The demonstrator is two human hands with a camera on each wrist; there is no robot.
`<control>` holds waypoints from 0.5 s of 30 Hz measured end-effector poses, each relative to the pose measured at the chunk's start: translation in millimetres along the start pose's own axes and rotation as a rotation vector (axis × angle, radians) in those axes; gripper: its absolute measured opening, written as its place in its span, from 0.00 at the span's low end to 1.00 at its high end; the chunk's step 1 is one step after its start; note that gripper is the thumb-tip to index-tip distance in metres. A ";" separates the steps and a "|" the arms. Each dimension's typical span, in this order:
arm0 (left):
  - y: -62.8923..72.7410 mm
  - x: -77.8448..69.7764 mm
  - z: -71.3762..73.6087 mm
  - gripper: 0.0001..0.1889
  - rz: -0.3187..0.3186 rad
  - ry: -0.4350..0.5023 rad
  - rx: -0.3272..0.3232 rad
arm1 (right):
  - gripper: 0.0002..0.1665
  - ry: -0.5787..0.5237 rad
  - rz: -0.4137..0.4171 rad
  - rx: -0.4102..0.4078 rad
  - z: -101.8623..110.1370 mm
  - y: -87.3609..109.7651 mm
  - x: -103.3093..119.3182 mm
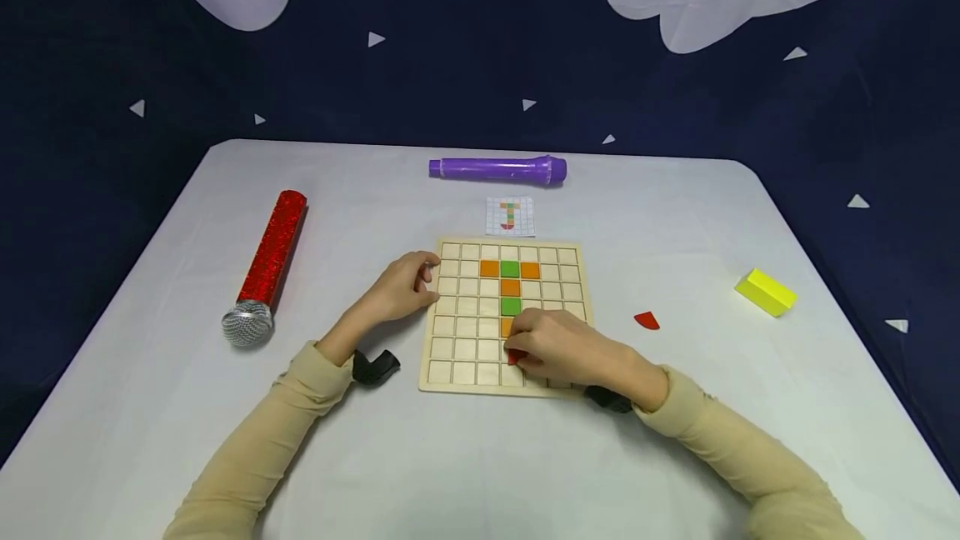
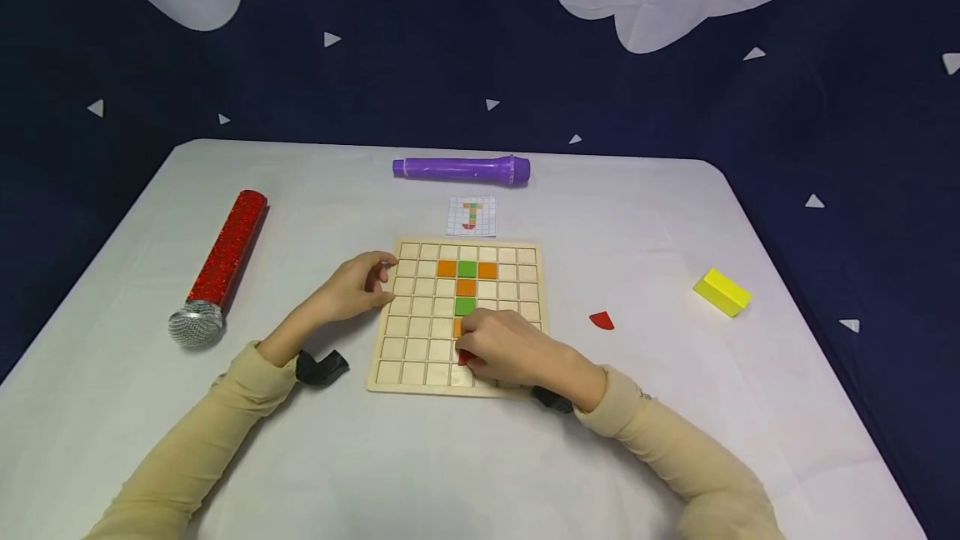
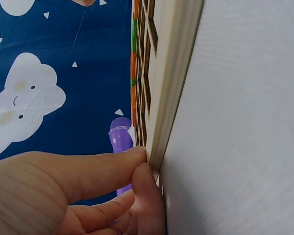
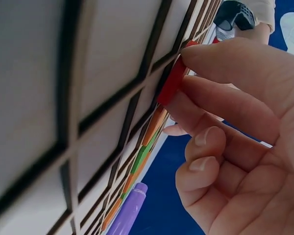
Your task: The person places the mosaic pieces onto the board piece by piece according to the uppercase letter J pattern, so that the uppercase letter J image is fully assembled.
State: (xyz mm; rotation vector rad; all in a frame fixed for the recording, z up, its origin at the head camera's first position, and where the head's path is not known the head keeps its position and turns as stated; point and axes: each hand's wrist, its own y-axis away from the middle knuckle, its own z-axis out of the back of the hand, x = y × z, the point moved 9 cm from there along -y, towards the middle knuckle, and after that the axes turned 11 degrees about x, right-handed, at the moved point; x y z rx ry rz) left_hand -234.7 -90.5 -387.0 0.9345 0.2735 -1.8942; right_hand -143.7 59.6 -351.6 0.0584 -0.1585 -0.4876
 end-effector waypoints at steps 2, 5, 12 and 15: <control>-0.5 -0.1 -0.6 0.26 0.007 0.000 0.003 | 0.07 -0.002 0.004 -0.002 -1.0 -0.2 0.5; -0.5 0.4 -0.6 0.26 0.016 0.001 0.002 | 0.07 0.007 0.014 -0.027 -0.2 -0.9 1.2; -0.8 0.9 -0.7 0.26 0.019 0.005 0.004 | 0.06 0.032 0.018 -0.055 2.0 -2.2 0.4; -1.4 1.4 -1.7 0.26 0.018 0.003 0.007 | 0.07 0.042 0.025 -0.054 1.5 -1.9 0.8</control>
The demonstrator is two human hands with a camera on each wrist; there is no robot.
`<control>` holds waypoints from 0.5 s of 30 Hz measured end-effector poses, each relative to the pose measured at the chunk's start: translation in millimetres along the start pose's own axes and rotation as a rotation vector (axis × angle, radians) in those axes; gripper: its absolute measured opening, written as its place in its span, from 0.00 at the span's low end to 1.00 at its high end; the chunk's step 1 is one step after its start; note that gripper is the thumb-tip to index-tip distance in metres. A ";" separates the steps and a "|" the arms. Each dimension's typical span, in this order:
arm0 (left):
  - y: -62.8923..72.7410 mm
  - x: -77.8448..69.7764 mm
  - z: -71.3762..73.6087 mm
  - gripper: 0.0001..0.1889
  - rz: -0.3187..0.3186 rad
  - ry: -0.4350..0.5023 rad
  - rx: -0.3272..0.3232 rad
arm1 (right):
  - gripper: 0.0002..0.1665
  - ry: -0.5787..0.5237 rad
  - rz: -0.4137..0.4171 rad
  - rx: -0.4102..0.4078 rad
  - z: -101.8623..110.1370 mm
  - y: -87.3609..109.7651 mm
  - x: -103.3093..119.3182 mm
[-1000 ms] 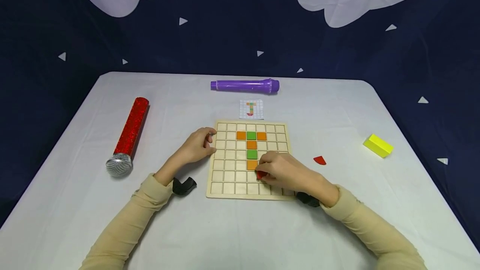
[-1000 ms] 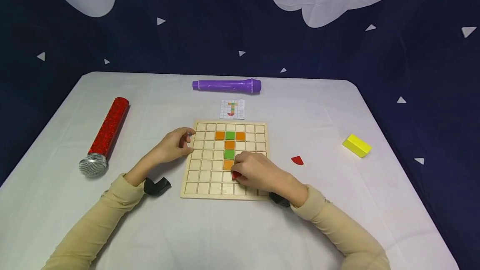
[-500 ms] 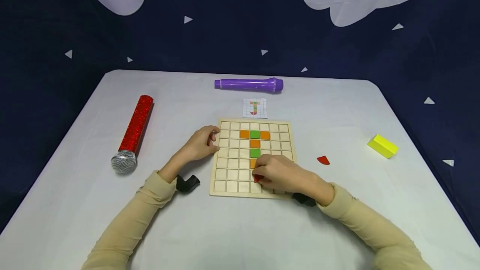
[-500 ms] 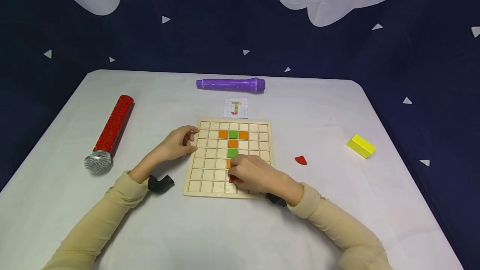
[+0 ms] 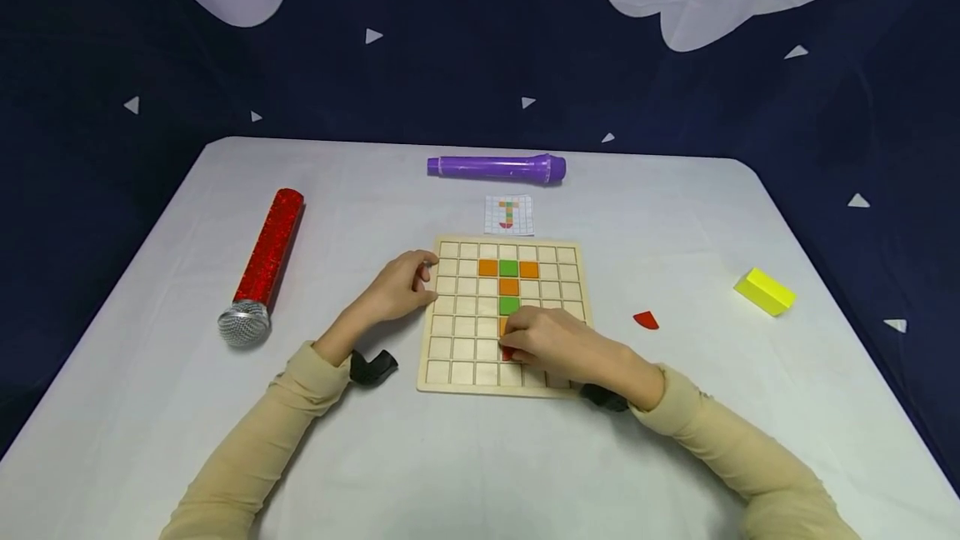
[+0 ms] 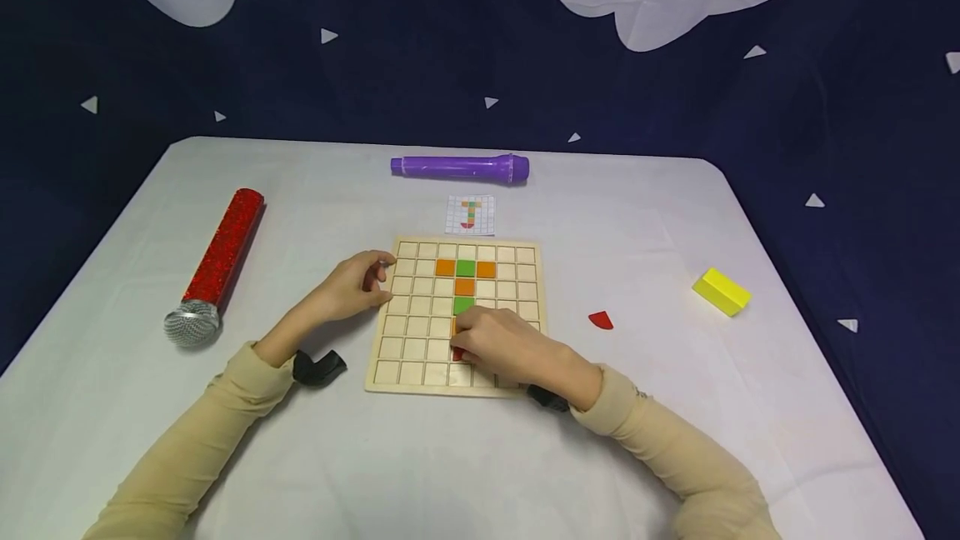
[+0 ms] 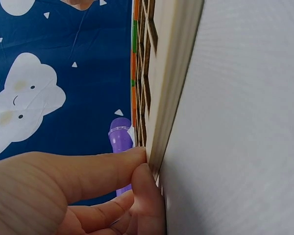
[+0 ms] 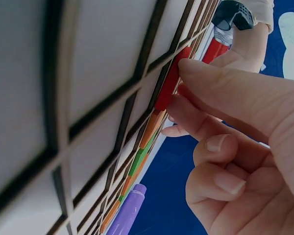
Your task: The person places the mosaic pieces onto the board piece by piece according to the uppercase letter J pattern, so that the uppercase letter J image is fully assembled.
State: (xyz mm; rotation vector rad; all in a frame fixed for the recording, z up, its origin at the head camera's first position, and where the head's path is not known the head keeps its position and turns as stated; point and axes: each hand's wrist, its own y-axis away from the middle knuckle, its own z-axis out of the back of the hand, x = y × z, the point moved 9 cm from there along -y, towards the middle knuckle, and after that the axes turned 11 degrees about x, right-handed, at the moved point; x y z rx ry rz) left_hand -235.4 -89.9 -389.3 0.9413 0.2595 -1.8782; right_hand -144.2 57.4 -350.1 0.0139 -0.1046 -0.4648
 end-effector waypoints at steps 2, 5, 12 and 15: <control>0.2 0.1 -0.4 0.26 0.001 0.000 0.003 | 0.07 0.005 0.008 -0.004 0.1 0.0 0.7; 0.6 -0.2 -0.7 0.26 -0.001 0.004 0.004 | 0.06 0.011 0.014 -0.010 0.7 -1.1 1.7; 1.2 -1.0 0.1 0.26 -0.002 0.008 0.001 | 0.05 0.013 0.013 -0.009 2.1 -3.4 2.6; 0.9 -1.2 -0.2 0.26 -0.008 0.006 0.001 | 0.06 0.005 0.015 -0.010 2.5 -2.6 2.3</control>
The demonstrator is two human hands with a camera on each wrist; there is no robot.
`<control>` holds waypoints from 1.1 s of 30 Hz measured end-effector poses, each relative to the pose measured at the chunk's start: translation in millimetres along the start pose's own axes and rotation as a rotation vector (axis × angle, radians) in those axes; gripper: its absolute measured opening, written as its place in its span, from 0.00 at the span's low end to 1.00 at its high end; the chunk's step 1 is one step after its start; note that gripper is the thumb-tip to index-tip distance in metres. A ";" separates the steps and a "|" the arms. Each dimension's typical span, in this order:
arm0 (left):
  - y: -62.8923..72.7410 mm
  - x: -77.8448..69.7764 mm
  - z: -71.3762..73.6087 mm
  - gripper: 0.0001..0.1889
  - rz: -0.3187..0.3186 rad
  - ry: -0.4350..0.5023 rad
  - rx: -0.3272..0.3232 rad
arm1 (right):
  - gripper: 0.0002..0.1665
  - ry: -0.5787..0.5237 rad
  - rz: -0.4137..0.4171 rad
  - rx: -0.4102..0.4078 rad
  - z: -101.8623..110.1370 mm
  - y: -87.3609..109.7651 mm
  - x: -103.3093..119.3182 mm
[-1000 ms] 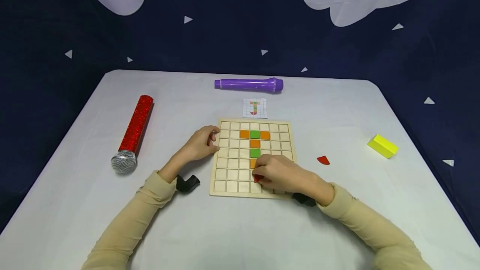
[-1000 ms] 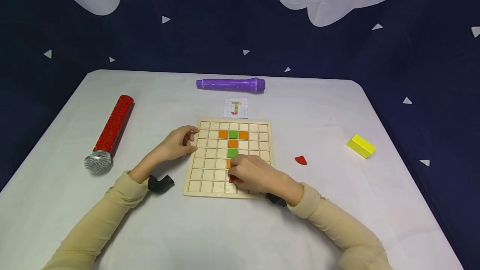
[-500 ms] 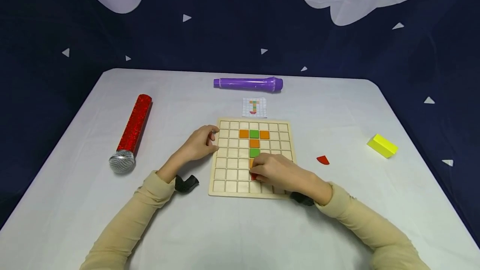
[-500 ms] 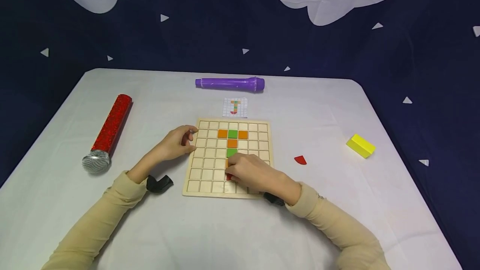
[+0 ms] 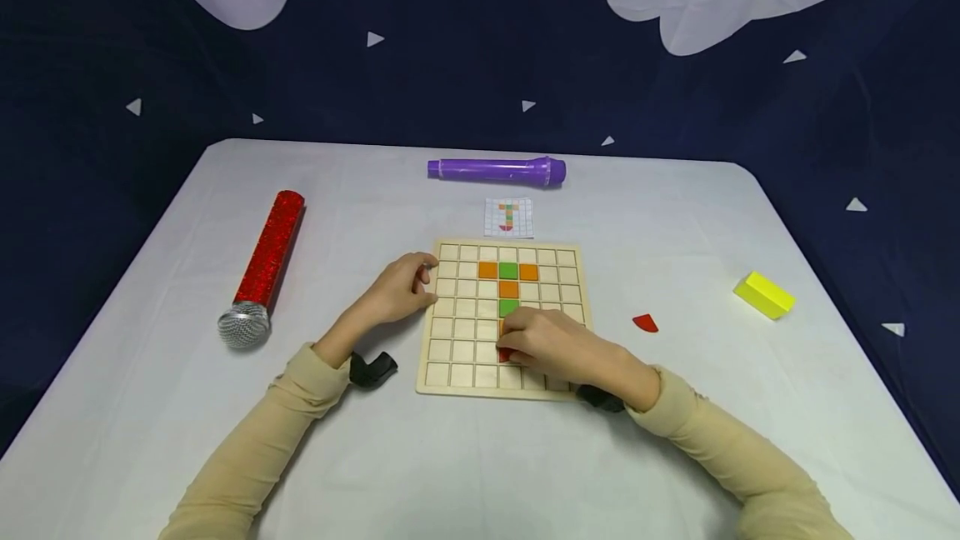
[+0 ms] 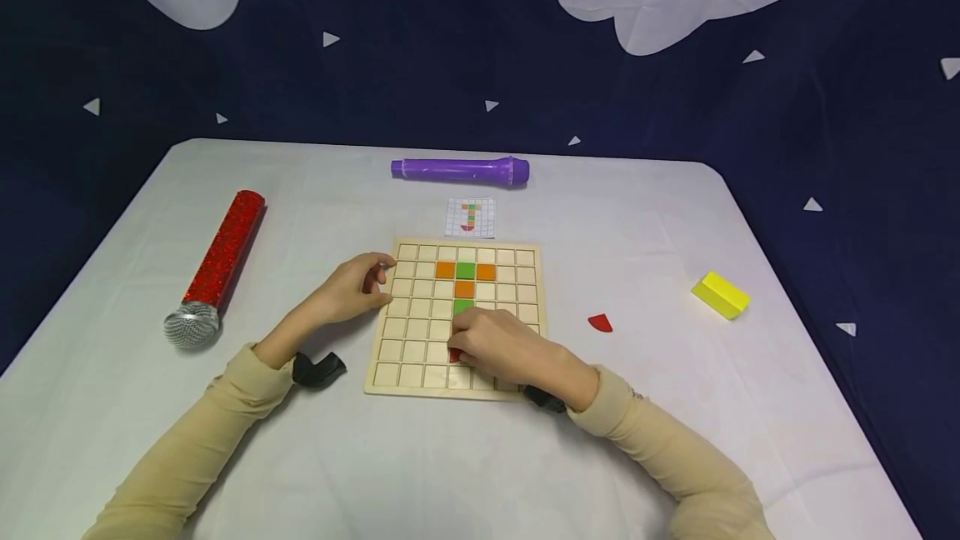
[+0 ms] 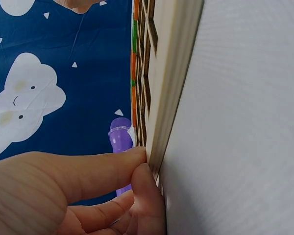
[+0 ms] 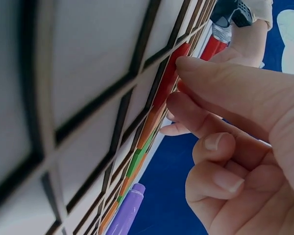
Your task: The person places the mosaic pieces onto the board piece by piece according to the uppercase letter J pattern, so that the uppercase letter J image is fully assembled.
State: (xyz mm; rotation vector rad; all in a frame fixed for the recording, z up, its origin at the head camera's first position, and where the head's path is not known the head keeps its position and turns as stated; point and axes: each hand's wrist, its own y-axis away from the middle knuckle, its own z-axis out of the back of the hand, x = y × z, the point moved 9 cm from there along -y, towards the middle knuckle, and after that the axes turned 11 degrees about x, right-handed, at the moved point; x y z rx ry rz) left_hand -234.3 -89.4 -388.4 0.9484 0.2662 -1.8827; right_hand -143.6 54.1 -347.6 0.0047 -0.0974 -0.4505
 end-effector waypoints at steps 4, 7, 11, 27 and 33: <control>-0.2 0.1 -0.3 0.26 -0.006 0.000 -0.002 | 0.07 -0.010 -0.005 -0.011 0.3 3.6 -1.9; -0.1 0.0 -1.5 0.26 -0.003 0.000 0.001 | 0.08 -0.011 -0.004 -0.029 1.1 8.7 -4.5; 0.1 -0.3 -1.2 0.26 -0.001 -0.004 0.000 | 0.07 -0.012 -0.007 -0.061 4.9 17.4 -11.8; 0.7 -0.9 1.4 0.26 -0.009 -0.001 -0.009 | 0.12 -0.021 -0.164 -0.145 16.2 71.4 -48.4; 0.5 -0.5 0.0 0.26 -0.006 -0.002 0.000 | 0.14 0.012 -0.185 -0.192 18.2 89.3 -59.0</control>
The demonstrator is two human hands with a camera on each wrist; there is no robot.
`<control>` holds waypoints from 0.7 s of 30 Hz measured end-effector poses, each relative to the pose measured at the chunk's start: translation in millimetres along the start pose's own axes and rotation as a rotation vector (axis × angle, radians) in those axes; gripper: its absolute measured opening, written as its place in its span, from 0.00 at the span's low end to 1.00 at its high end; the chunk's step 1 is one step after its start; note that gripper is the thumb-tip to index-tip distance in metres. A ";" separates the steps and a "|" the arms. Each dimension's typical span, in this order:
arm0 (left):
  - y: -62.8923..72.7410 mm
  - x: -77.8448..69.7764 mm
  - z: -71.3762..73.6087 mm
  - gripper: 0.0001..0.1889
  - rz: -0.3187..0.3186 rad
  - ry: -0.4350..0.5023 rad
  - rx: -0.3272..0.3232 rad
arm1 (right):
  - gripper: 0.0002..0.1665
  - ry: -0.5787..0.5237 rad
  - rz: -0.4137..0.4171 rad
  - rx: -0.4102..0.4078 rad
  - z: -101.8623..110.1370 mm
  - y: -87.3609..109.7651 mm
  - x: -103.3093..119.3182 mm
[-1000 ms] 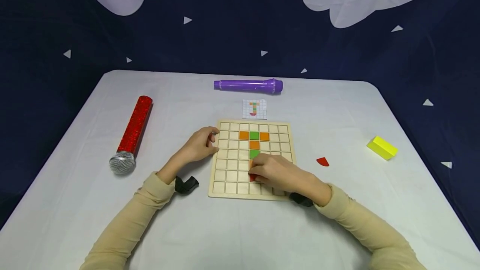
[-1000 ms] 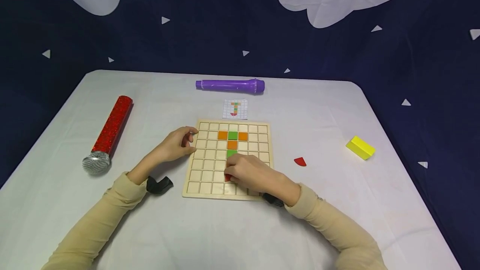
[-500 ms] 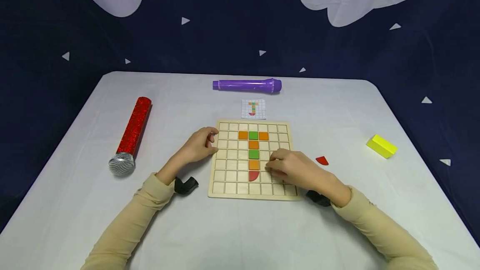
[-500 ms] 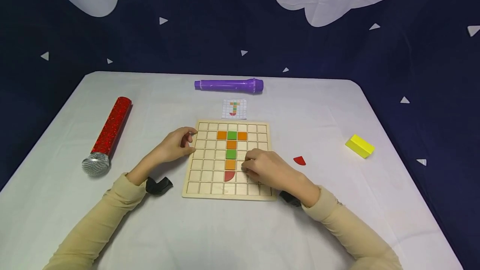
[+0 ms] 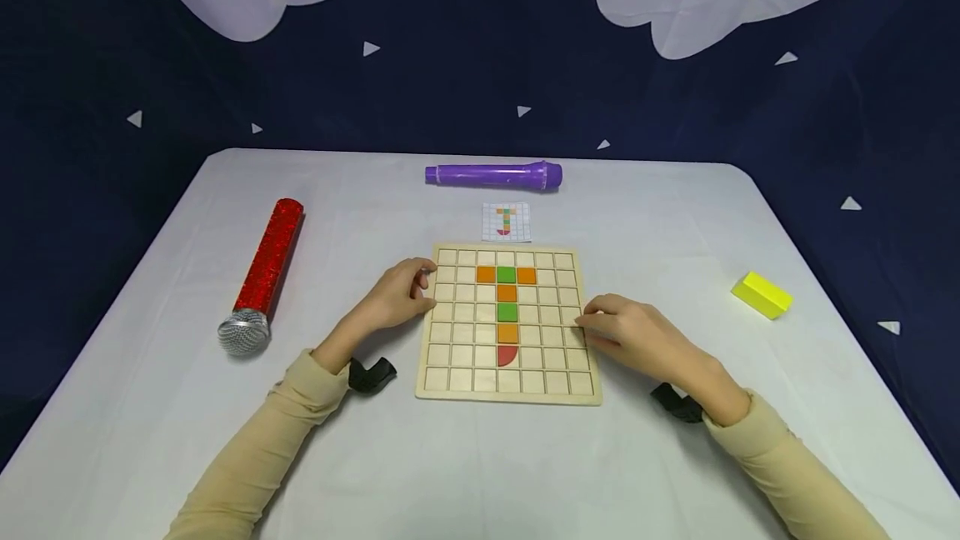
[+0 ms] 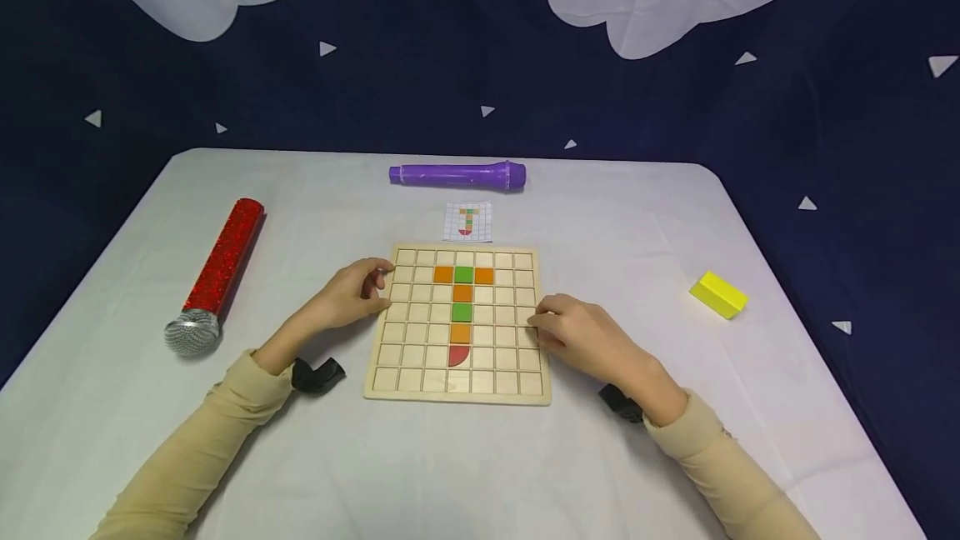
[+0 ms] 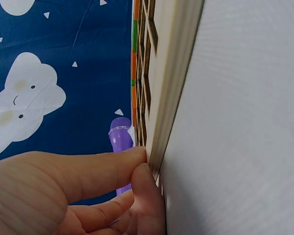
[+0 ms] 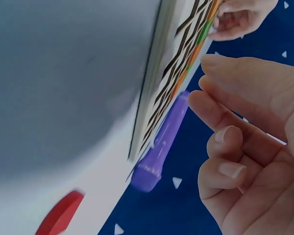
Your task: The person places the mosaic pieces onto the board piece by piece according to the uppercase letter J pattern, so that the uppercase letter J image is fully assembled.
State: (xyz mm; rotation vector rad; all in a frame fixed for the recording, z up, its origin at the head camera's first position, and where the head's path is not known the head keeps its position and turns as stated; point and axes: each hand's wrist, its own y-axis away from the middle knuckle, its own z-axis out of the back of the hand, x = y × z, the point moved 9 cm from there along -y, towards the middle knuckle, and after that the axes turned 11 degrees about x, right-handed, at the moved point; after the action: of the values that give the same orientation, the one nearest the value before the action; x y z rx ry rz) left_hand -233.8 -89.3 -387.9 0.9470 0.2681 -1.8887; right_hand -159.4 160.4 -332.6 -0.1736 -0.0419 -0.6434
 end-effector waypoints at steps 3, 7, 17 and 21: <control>-0.1 0.0 0.1 0.26 0.003 -0.001 -0.004 | 0.16 0.014 -0.012 -0.007 2.3 6.4 -6.8; -0.2 0.4 0.2 0.26 0.007 0.000 -0.006 | 0.18 0.024 -0.031 -0.007 3.6 13.9 -15.7; 0.1 1.5 0.0 0.26 0.005 0.001 -0.001 | 0.15 0.057 -0.112 -0.006 5.0 32.5 -36.8; -0.7 1.6 -1.2 0.26 0.006 0.006 0.005 | 0.15 0.077 -0.154 0.028 2.3 40.5 -44.0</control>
State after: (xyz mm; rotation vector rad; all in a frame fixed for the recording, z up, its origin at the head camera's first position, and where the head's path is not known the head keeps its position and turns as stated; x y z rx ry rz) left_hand -234.1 -89.3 -390.0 0.9558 0.2640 -1.8823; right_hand -170.2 218.8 -340.4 -0.1189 0.0097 -0.8021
